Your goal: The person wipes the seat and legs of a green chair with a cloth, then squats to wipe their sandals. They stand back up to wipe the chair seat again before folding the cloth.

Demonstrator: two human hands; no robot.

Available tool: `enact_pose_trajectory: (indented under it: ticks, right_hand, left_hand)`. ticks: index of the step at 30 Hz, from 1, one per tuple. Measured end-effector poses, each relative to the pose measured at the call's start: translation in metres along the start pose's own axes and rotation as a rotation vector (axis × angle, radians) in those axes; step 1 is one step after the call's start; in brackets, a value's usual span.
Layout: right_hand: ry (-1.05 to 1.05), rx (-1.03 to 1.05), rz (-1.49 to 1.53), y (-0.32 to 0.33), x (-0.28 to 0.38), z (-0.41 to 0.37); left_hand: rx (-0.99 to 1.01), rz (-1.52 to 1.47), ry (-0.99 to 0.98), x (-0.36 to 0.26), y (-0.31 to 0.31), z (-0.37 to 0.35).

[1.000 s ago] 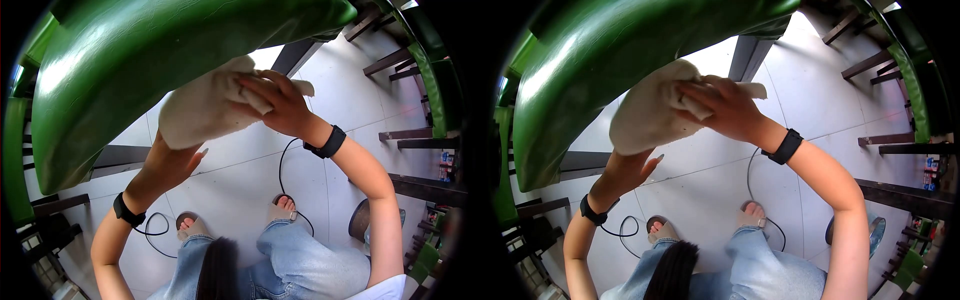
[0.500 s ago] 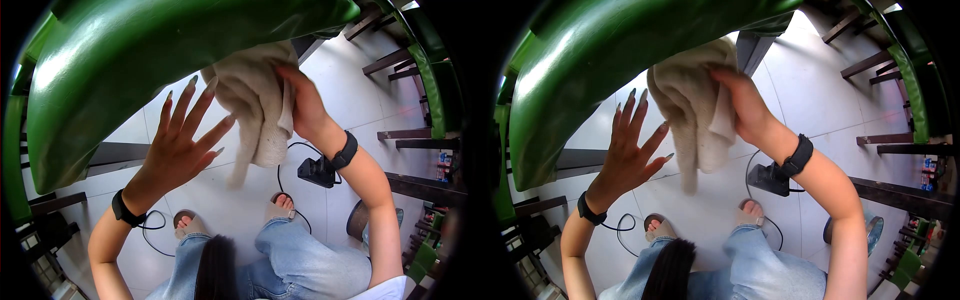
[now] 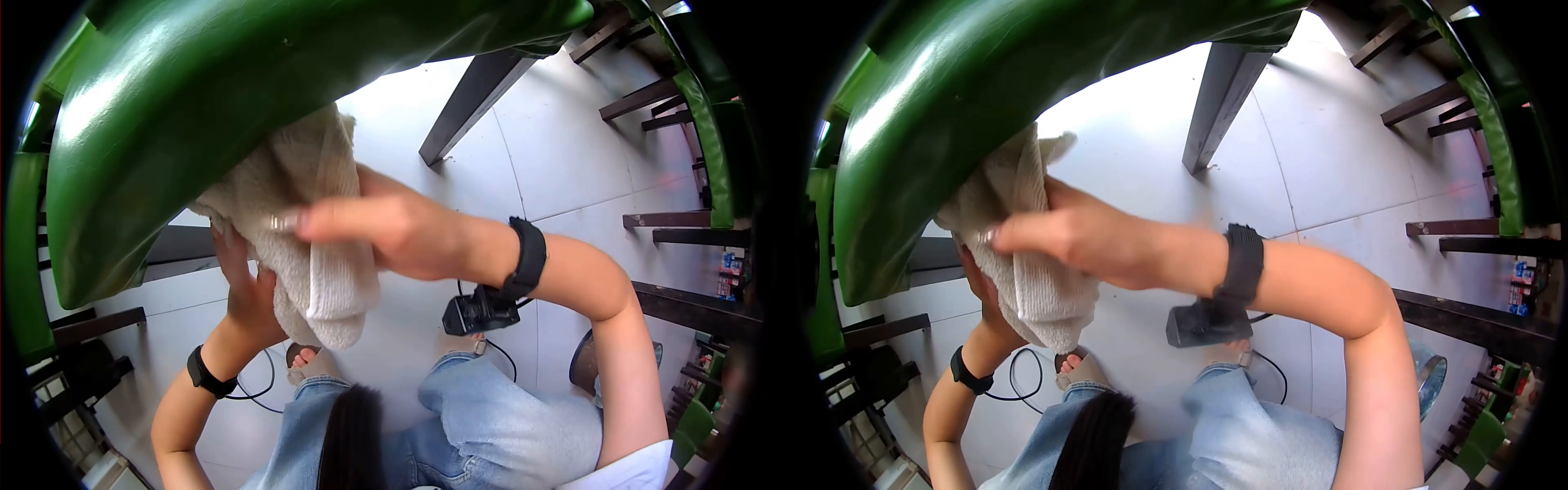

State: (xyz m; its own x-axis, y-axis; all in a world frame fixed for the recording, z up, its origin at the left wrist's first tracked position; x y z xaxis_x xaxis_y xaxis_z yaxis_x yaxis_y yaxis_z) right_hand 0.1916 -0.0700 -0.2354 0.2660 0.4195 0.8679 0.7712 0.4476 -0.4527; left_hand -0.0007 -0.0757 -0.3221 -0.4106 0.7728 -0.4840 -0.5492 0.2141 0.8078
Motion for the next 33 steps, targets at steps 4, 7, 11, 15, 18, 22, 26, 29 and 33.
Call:
enact_pose_trajectory:
  ticks: [4,7,11,15,18,22,26,29,33]
  right_hand:
    - [0.189,-0.074,-0.217,-0.015,-0.010,-0.023]
    - [0.175,-0.405,-0.391,-0.003,-0.014,-0.048]
    - [0.044,-0.946,-0.110,0.034,-0.010,-0.081]
    - [0.171,-1.171,0.107,0.059,-0.003,-0.122]
    - [0.462,-1.335,-0.111,0.069,0.029,-0.151]
    - [0.770,-1.417,-0.553,0.065,0.083,-0.172]
    - [0.827,-1.477,-0.645,0.111,0.108,-0.176]
    - [0.704,-1.365,-0.700,0.117,0.107,-0.141]
    - [0.508,-1.130,-0.353,0.168,0.108,-0.115]
  left_hand:
    - [0.025,-0.649,0.306,-0.009,-0.002,0.019]
    - [0.237,-0.255,-0.125,-0.037,0.006,0.043]
    - [0.418,-0.596,-0.124,-0.061,-0.005,0.087]
    - [0.285,-0.744,-0.141,-0.074,-0.019,0.125]
    - [0.003,-0.714,-0.268,-0.091,0.001,0.155]
    - [-0.245,-0.187,-0.622,-0.101,0.045,0.159]
    - [-0.360,0.773,-0.369,-0.074,0.079,0.152]
    - [-0.437,1.034,-0.285,-0.046,0.083,0.153]
    - [-0.393,1.110,-0.307,-0.039,0.095,0.147]
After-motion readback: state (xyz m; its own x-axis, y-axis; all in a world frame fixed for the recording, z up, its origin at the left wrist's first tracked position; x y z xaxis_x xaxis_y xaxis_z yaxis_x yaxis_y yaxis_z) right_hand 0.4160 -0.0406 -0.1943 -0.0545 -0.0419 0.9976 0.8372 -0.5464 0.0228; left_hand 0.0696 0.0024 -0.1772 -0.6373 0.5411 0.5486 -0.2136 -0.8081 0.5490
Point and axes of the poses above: each hand's wrist, its own z-axis towards the middle knuckle, its own y-axis out of the back of the hand, x = y × z, the point moved 3 cm from there along z, towards the middle knuckle, and after that the axes turned 12 degrees about -z, right-handed, at the moved point
